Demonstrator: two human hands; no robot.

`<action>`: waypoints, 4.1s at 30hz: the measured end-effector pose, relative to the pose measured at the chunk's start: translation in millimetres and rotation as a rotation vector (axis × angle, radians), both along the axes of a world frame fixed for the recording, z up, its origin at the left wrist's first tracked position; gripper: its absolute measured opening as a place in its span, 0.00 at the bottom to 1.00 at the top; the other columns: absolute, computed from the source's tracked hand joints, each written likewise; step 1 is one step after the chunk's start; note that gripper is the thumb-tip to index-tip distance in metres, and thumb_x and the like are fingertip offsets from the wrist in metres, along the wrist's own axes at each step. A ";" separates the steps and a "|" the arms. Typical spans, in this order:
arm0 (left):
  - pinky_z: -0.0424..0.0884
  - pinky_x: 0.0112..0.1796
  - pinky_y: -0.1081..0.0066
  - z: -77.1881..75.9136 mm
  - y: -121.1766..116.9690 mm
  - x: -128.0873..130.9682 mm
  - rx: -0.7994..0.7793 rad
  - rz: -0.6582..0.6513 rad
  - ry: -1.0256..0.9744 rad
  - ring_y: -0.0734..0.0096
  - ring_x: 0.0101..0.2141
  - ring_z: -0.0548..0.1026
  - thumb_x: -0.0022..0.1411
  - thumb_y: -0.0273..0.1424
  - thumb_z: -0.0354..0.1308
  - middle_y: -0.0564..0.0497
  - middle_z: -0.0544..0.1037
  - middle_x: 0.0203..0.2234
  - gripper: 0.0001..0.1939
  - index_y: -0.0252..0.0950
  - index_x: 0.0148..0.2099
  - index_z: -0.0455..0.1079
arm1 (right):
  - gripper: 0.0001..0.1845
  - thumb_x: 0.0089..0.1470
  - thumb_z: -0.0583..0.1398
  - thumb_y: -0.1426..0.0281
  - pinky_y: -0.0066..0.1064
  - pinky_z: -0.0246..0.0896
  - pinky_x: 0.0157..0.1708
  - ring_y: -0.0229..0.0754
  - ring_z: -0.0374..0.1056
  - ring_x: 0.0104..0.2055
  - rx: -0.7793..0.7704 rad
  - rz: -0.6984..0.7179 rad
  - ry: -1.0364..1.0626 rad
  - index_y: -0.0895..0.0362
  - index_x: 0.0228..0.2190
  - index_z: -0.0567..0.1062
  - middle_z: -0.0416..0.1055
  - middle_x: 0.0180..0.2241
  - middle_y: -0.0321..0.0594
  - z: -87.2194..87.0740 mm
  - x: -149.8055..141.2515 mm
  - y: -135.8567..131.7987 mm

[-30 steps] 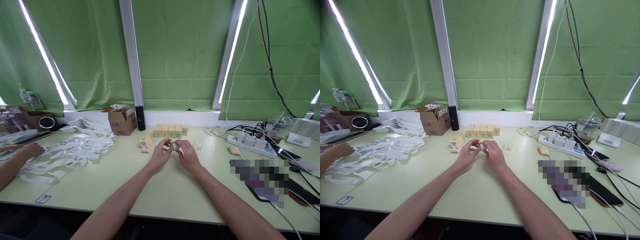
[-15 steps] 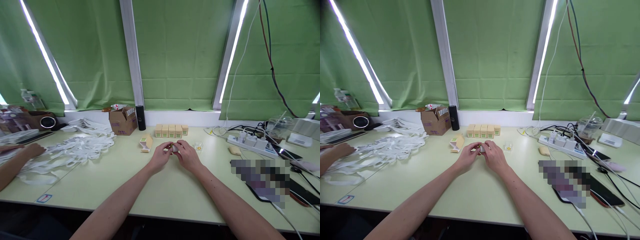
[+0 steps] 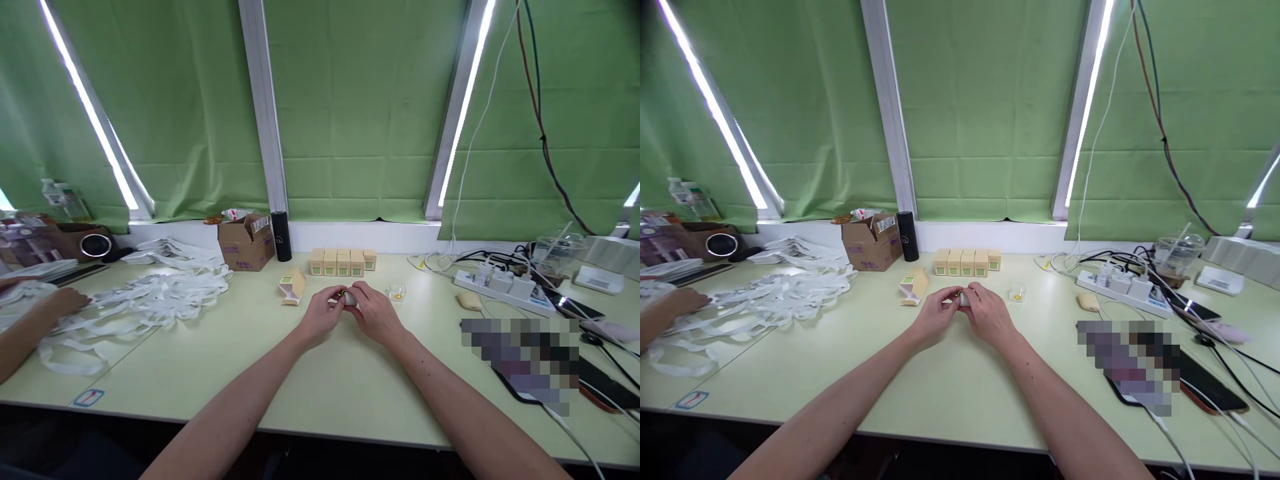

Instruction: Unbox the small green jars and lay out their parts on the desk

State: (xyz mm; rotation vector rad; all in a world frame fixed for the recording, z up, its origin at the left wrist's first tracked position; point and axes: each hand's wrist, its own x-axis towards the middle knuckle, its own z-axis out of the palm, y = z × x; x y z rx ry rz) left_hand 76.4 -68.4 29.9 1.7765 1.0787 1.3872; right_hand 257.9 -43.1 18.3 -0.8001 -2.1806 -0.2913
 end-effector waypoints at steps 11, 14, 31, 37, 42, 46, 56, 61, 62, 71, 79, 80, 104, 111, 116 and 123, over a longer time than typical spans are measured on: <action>0.78 0.46 0.64 10.7 -1.6 4.4 0.004 0.043 0.070 0.61 0.43 0.80 0.65 0.30 0.55 0.47 0.83 0.46 0.15 0.40 0.50 0.79 | 0.15 0.69 0.51 0.69 0.38 0.70 0.35 0.49 0.74 0.40 0.011 0.010 0.020 0.55 0.55 0.68 0.72 0.49 0.52 3.7 -1.1 0.9; 0.78 0.43 0.65 11.2 -1.8 5.4 -0.008 0.034 0.072 0.63 0.40 0.80 0.65 0.29 0.54 0.47 0.83 0.44 0.15 0.40 0.49 0.80 | 0.17 0.68 0.51 0.72 0.39 0.70 0.36 0.51 0.74 0.42 0.025 -0.002 0.009 0.56 0.55 0.67 0.71 0.49 0.53 2.2 -3.4 1.7; 0.77 0.39 0.67 8.7 4.1 4.6 0.015 0.069 0.087 0.64 0.35 0.79 0.66 0.31 0.53 0.49 0.84 0.38 0.15 0.39 0.46 0.81 | 0.13 0.68 0.50 0.73 0.36 0.67 0.32 0.48 0.73 0.40 0.021 -0.061 -0.021 0.56 0.51 0.68 0.71 0.47 0.51 1.5 -9.1 4.1; 0.73 0.50 0.60 6.4 0.6 -6.9 0.012 0.086 0.165 0.58 0.46 0.77 0.64 0.38 0.63 0.45 0.80 0.50 0.18 0.42 0.55 0.78 | 0.12 0.69 0.51 0.68 0.39 0.71 0.36 0.49 0.72 0.44 -0.173 0.088 0.175 0.54 0.51 0.67 0.69 0.50 0.50 -0.6 2.0 5.0; 0.69 0.57 0.58 2.6 -0.2 -6.2 0.003 0.046 0.167 0.57 0.53 0.74 0.61 0.38 0.67 0.45 0.77 0.54 0.24 0.44 0.59 0.75 | 0.10 0.67 0.55 0.65 0.39 0.71 0.40 0.47 0.71 0.42 -0.383 0.175 0.377 0.52 0.47 0.70 0.71 0.46 0.46 -4.9 0.0 5.9; 0.70 0.55 0.57 6.9 1.8 -1.8 -0.037 0.052 0.122 0.57 0.50 0.76 0.61 0.42 0.67 0.46 0.79 0.52 0.22 0.42 0.55 0.76 | 0.10 0.65 0.57 0.61 0.40 0.71 0.41 0.47 0.71 0.42 -0.473 0.202 0.542 0.52 0.43 0.73 0.73 0.43 0.44 -4.7 -8.2 7.0; 0.76 0.52 0.58 14.4 -1.5 7.7 -0.069 -0.104 -0.055 0.57 0.47 0.80 0.63 0.44 0.65 0.43 0.82 0.47 0.21 0.36 0.52 0.77 | 0.20 0.60 0.60 0.50 0.41 0.71 0.42 0.47 0.73 0.39 -0.681 0.244 0.774 0.53 0.41 0.75 0.77 0.39 0.44 -10.5 -14.9 9.0; 0.78 0.48 0.58 4.4 8.0 -1.0 -0.052 0.006 -0.027 0.55 0.47 0.80 0.62 0.43 0.66 0.41 0.82 0.48 0.21 0.35 0.52 0.77 | 0.27 0.55 0.63 0.43 0.41 0.72 0.41 0.46 0.74 0.33 -0.808 0.282 1.031 0.54 0.40 0.76 0.78 0.32 0.40 -9.3 -10.4 16.9; 0.79 0.48 0.58 1.8 10.8 -4.2 -0.057 0.049 -0.019 0.54 0.48 0.80 0.61 0.42 0.67 0.41 0.82 0.48 0.22 0.35 0.52 0.77 | 0.28 0.53 0.64 0.42 0.42 0.72 0.41 0.46 0.75 0.33 -0.833 0.295 1.133 0.54 0.39 0.76 0.77 0.30 0.39 -8.0 -7.2 20.1; 0.76 0.52 0.55 -9.6 22.3 -13.3 -0.044 0.097 -0.078 0.53 0.54 0.77 0.61 0.38 0.65 0.40 0.79 0.54 0.24 0.35 0.58 0.74 | 0.21 0.47 0.73 0.52 0.38 0.73 0.35 0.46 0.77 0.37 -1.119 0.580 1.532 0.54 0.34 0.79 0.79 0.36 0.41 -2.9 10.7 31.0; 0.75 0.54 0.53 -9.6 22.3 -13.6 -0.039 0.101 -0.088 0.53 0.56 0.75 0.62 0.38 0.65 0.40 0.78 0.56 0.25 0.35 0.59 0.73 | 0.18 0.48 0.73 0.56 0.39 0.73 0.40 0.47 0.77 0.41 -1.201 0.721 1.485 0.50 0.38 0.79 0.79 0.37 0.37 9.1 9.9 17.9; 0.75 0.54 0.54 -10.1 22.9 -14.1 -0.038 0.100 -0.090 0.53 0.56 0.75 0.62 0.38 0.65 0.40 0.77 0.56 0.25 0.35 0.59 0.73 | 0.18 0.47 0.73 0.56 0.39 0.73 0.41 0.46 0.76 0.41 -1.200 0.720 1.486 0.49 0.39 0.79 0.79 0.37 0.36 10.9 10.2 16.7; 0.78 0.51 0.56 -9.2 18.6 -12.2 -0.088 0.115 -0.120 0.55 0.46 0.82 0.61 0.41 0.67 0.40 0.77 0.56 0.28 0.37 0.61 0.72 | 0.15 0.45 0.63 0.79 0.47 0.58 0.49 0.53 0.67 0.47 -0.344 -0.204 0.188 0.51 0.35 0.82 0.79 0.36 0.43 3.7 67.7 79.4; 0.77 0.51 0.55 -10.1 19.3 -12.4 -0.089 0.123 -0.125 0.54 0.46 0.82 0.60 0.41 0.68 0.41 0.78 0.55 0.28 0.38 0.61 0.72 | 0.13 0.47 0.65 0.75 0.50 0.55 0.53 0.54 0.67 0.48 -0.305 -0.251 0.086 0.50 0.36 0.82 0.80 0.35 0.44 -20.6 62.5 81.5; 0.77 0.52 0.54 -9.2 17.8 -11.8 -0.085 0.109 -0.128 0.55 0.46 0.81 0.61 0.40 0.67 0.41 0.78 0.55 0.27 0.38 0.61 0.72 | 0.18 0.47 0.64 0.75 0.52 0.53 0.56 0.56 0.66 0.52 -0.309 -0.251 0.110 0.51 0.42 0.81 0.81 0.40 0.46 -23.9 62.3 77.2; 0.75 0.55 0.55 -9.7 20.0 -12.3 -0.032 0.067 -0.184 0.58 0.51 0.78 0.60 0.37 0.67 0.43 0.78 0.53 0.24 0.38 0.57 0.73 | 0.15 0.50 0.59 0.76 0.51 0.55 0.55 0.55 0.66 0.52 -0.232 -0.173 0.393 0.52 0.40 0.78 0.79 0.40 0.44 9.0 49.1 55.7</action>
